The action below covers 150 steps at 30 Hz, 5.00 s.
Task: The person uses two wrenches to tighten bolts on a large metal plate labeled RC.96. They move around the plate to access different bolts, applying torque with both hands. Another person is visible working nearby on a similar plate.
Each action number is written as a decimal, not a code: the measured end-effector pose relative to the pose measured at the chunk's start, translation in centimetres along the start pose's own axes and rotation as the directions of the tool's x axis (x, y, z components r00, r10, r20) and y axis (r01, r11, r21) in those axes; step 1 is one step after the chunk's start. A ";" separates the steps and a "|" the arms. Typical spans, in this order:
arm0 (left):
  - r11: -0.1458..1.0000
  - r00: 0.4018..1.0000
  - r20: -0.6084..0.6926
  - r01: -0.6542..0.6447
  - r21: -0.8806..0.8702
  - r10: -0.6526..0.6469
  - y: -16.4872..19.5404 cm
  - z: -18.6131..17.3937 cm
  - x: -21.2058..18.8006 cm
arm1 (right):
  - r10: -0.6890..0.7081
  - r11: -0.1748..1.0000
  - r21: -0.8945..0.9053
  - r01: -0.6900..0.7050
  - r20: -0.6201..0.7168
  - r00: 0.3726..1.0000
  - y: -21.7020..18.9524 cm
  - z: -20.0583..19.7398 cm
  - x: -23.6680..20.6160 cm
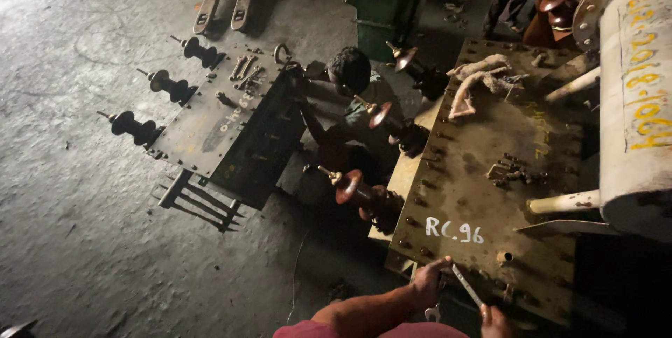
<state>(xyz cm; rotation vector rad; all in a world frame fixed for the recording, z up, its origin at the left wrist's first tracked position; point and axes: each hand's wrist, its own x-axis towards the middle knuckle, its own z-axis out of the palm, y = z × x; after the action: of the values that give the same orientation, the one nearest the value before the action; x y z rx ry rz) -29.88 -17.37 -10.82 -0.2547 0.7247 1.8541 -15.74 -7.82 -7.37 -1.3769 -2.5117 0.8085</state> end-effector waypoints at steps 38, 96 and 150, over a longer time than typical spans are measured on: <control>0.988 0.992 -0.066 0.098 -0.116 -0.106 1.1 2.0 -1.5 | -0.434 0.813 -0.377 0.444 0.118 0.893 -2.7 -6.0 4.4; 0.999 0.984 0.177 -0.019 -0.039 0.025 1.0 4.0 -1.6 | -0.561 0.787 -0.219 0.577 0.138 0.816 -1.6 -10.3 4.8; 0.960 0.964 0.056 0.250 0.127 -0.259 -3.7 2.4 -0.1 | -0.218 0.974 -0.006 0.225 0.216 0.952 4.7 -3.6 -1.5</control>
<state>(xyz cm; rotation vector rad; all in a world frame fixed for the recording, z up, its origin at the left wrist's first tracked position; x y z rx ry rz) -26.12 -15.14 -10.15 -0.1926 0.7145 1.5620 -10.03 -5.70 -6.73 -1.0374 -2.7870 0.9186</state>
